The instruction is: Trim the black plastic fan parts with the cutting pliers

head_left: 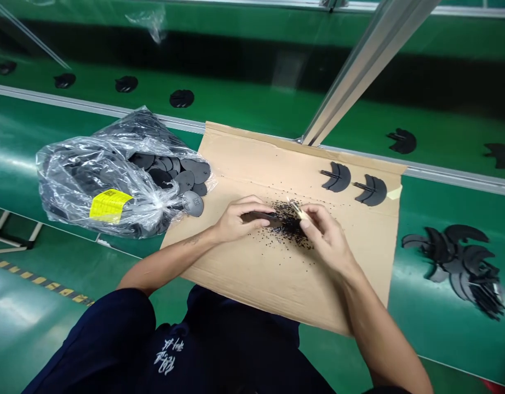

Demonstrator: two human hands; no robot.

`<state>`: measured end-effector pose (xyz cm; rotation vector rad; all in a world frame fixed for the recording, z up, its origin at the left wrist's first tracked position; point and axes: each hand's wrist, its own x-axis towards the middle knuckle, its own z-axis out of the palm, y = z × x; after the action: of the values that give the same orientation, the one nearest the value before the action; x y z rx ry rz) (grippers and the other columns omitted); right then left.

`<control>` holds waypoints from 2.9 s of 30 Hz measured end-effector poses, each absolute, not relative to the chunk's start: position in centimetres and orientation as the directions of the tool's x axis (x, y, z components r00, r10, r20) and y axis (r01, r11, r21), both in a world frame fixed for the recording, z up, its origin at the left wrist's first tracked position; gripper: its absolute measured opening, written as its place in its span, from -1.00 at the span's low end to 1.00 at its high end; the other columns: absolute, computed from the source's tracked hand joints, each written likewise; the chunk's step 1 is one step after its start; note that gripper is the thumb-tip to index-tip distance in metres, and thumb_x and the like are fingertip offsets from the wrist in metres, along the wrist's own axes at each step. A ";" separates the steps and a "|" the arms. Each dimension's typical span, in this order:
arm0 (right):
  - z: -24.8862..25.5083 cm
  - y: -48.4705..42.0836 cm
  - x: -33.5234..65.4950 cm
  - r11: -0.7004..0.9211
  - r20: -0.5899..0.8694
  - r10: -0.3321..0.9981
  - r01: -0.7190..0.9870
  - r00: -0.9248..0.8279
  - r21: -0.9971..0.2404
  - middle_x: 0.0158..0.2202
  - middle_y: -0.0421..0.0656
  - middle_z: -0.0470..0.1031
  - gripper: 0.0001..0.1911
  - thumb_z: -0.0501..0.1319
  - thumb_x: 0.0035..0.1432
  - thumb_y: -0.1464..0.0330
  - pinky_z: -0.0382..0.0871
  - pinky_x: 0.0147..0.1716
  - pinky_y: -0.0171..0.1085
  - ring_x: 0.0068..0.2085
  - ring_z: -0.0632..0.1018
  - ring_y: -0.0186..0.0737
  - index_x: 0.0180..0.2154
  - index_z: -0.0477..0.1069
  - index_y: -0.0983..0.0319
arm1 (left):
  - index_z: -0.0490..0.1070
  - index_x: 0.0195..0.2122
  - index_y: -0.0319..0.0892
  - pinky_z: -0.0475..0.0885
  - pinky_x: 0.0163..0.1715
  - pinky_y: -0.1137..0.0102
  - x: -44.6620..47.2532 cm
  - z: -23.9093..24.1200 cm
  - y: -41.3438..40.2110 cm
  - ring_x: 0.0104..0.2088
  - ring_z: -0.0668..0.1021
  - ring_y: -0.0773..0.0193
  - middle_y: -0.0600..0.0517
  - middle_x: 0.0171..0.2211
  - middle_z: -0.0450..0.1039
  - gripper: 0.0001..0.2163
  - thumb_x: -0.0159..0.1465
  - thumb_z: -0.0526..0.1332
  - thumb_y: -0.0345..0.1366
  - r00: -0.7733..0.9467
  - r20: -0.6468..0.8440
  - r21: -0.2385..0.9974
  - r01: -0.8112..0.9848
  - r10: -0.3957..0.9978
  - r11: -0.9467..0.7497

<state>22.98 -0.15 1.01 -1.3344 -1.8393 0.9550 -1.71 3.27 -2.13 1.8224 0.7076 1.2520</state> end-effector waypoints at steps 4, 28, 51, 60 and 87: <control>0.8 -1.0 22.6 0.331 0.157 0.915 0.471 -0.371 -0.818 -0.14 -0.05 0.55 -0.65 0.17 0.37 0.15 0.48 -0.25 -0.18 -0.20 0.57 -0.11 0.07 0.39 0.20 | 0.62 -0.09 -0.22 0.56 -0.22 0.44 -1.8 -2.2 3.1 -0.24 0.63 0.33 -0.09 -0.25 0.62 -0.77 0.27 0.40 -0.24 0.398 0.464 0.865 -0.010 0.792 -0.502; 0.6 -1.8 23.3 0.590 0.344 0.806 0.609 -0.482 -0.530 -0.21 -0.05 0.57 -0.66 0.25 0.36 0.26 0.48 -0.24 -0.14 -0.25 0.54 -0.09 0.13 0.44 0.16 | 0.65 -0.07 -0.13 0.58 -0.23 0.44 -2.0 -2.5 2.7 -0.26 0.66 0.32 -0.08 -0.25 0.66 -0.74 0.23 0.43 -0.21 0.457 0.461 0.863 -0.032 0.761 -0.504; -0.3 -2.0 22.0 0.354 0.279 0.935 0.570 -0.218 -0.741 -0.15 -0.04 0.56 -0.61 0.30 0.29 0.15 0.48 -0.28 -0.17 -0.23 0.56 -0.11 0.05 0.41 0.21 | 0.50 -0.10 -0.18 0.51 -0.15 0.45 -1.7 -2.1 2.4 -0.18 0.64 0.33 0.00 -0.19 0.61 -0.76 0.28 0.39 -0.20 0.310 0.298 0.945 0.041 0.903 -0.326; 0.2 -3.1 20.9 0.590 0.485 0.806 0.404 -0.338 -0.699 -0.27 -0.08 0.56 -0.80 0.22 0.33 0.42 0.44 -0.40 -0.24 -0.34 0.55 -0.20 -0.01 0.41 0.19 | 0.44 -0.11 -0.20 0.55 -0.17 0.40 -1.1 -2.5 1.3 -0.19 0.63 0.29 -0.06 -0.22 0.59 -0.82 0.33 0.34 -0.26 0.510 0.463 0.806 0.098 0.725 -0.584; -0.9 -1.2 23.7 0.628 0.423 0.773 0.669 -0.474 -0.398 -0.21 -0.08 0.58 -0.68 0.19 0.38 0.36 0.33 -0.34 -0.20 -0.28 0.50 -0.17 0.14 0.43 0.16 | 0.58 0.02 -0.13 0.59 -0.21 0.48 -1.9 -2.7 2.4 -0.23 0.66 0.36 -0.07 -0.22 0.64 -0.76 0.33 0.33 -0.31 0.496 0.578 0.712 0.082 0.648 -0.698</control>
<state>23.74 -1.23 -0.94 -1.1257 -2.2761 0.2365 -1.90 2.41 -2.68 2.1202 0.5973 1.1798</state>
